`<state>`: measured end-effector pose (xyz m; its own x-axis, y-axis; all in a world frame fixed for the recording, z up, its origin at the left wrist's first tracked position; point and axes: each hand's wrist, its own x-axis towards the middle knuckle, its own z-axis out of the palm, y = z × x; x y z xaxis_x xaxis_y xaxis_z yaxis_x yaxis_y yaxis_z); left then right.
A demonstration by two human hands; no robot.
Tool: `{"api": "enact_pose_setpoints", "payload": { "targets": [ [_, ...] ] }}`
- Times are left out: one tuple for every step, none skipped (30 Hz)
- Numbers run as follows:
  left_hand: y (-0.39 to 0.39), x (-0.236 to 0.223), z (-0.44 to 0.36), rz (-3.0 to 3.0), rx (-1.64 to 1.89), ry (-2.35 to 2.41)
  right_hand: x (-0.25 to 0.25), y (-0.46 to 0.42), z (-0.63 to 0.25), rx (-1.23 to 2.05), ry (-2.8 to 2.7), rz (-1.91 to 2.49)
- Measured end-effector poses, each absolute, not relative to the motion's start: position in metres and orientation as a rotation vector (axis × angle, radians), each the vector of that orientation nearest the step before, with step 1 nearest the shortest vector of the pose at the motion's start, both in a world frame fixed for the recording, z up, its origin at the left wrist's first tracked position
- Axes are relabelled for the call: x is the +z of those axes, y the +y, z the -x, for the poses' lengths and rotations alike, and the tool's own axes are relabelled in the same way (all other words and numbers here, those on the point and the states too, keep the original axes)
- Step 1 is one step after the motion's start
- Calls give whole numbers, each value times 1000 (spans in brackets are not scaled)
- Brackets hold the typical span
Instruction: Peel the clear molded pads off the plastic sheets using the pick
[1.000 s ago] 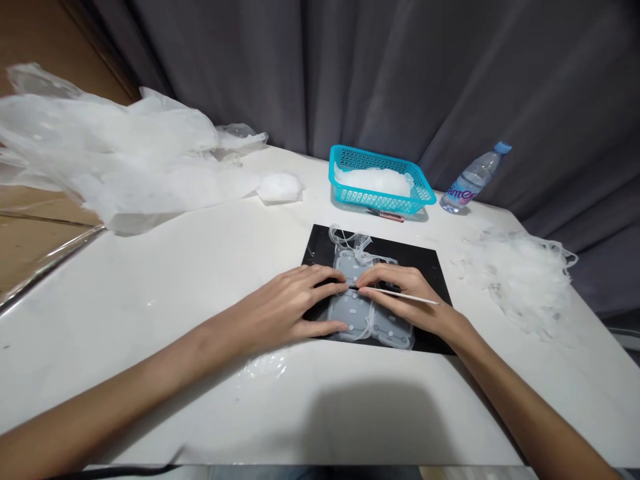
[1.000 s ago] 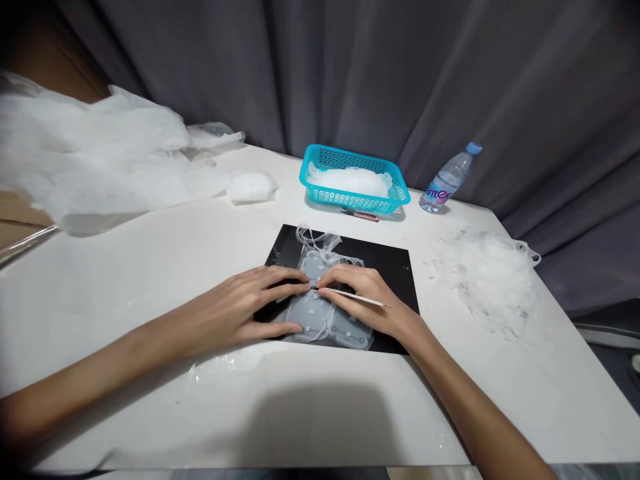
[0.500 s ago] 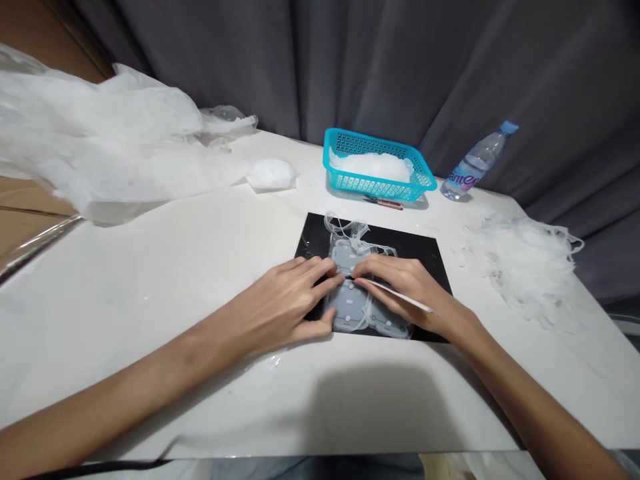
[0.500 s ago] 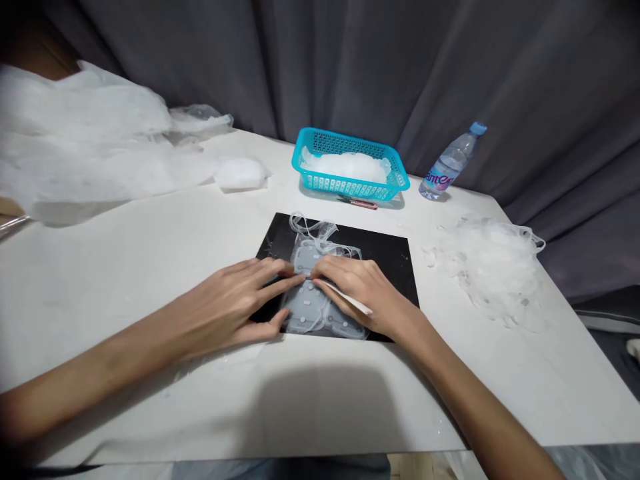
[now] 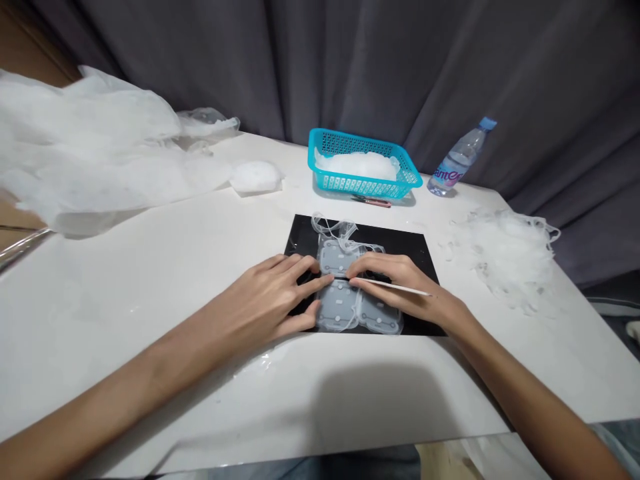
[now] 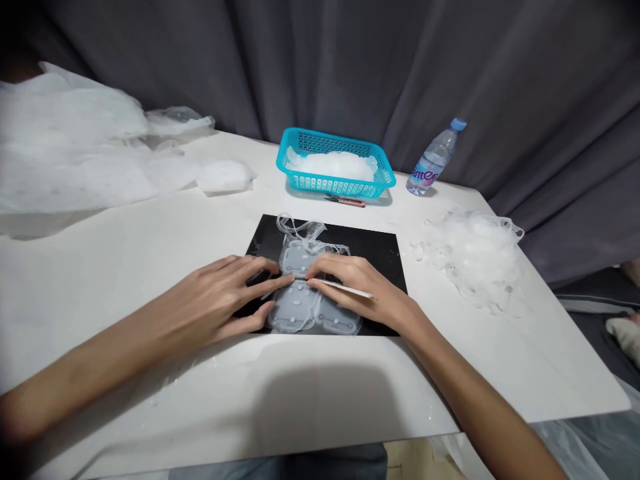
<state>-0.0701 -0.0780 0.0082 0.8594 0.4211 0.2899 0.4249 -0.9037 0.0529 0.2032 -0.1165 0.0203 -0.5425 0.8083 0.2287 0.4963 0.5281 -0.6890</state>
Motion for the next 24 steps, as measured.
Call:
{"api": "enact_pose_setpoints", "payload": {
  "targets": [
    [-78,8,70,3010,-449,-688,19,-117,-203,760,-2246,1052],
    [-78,9,70,3009,-433,-693,19,-117,-203,748,-2258,1046],
    [-79,9,70,3011,-422,-705,18,-117,-204,733,-2267,1041],
    [-79,10,70,3016,-415,-718,17,-117,-204,713,-2274,1037],
    [-80,10,70,3023,-410,-723,16,-117,-204,690,-2281,1034],
    [-81,11,69,3029,-407,-725,15,-117,-203,662,-2291,1029],
    [-81,12,69,3033,-407,-724,14,-117,-203,633,-2301,1028],
    [-82,12,69,3034,-411,-719,12,-117,-202,604,-2311,1026],
    [-83,13,68,3036,-410,-718,11,-117,-201,576,-2319,1024],
    [-85,14,68,3038,-407,-718,10,-117,-200,549,-2325,1020],
    [-86,14,67,3039,-403,-722,9,-117,-198,524,-2331,1011],
    [-87,14,67,3037,-402,-728,8,-118,-197,499,-2339,1001],
    [-88,15,66,3034,-402,-729,8,-118,-195,475,-2351,990],
    [-89,15,66,3029,-402,-732,8,-119,-194,452,-2366,984],
    [-89,15,65,3022,-400,-734,9,-120,-193,432,-2381,987],
    [-90,14,65,3014,-397,-734,11,-120,-193,418,-2399,996],
    [-91,14,65,3003,-392,-735,13,-121,-194,415,-2417,1015],
    [-91,13,65,2992,-383,-735,15,-122,-195,425,-2434,1037],
    [-91,12,65,2983,-372,-735,17,-122,-197,448,-2445,1054],
    [-91,11,65,2975,-364,-740,19,-122,-199,479,-2447,1065],
    [-90,10,66,2973,-356,-740,20,-122,-202,514,-2436,1068],
    [-90,9,67,2977,-346,-734,19,-122,-204,551,-2415,1065],
    [-89,9,68,2983,-335,-723,19,-121,-206,585,-2387,1055],
    [-88,8,68,2988,-329,-713,17,-120,-207,611,-2359,1042]
  ]
}}
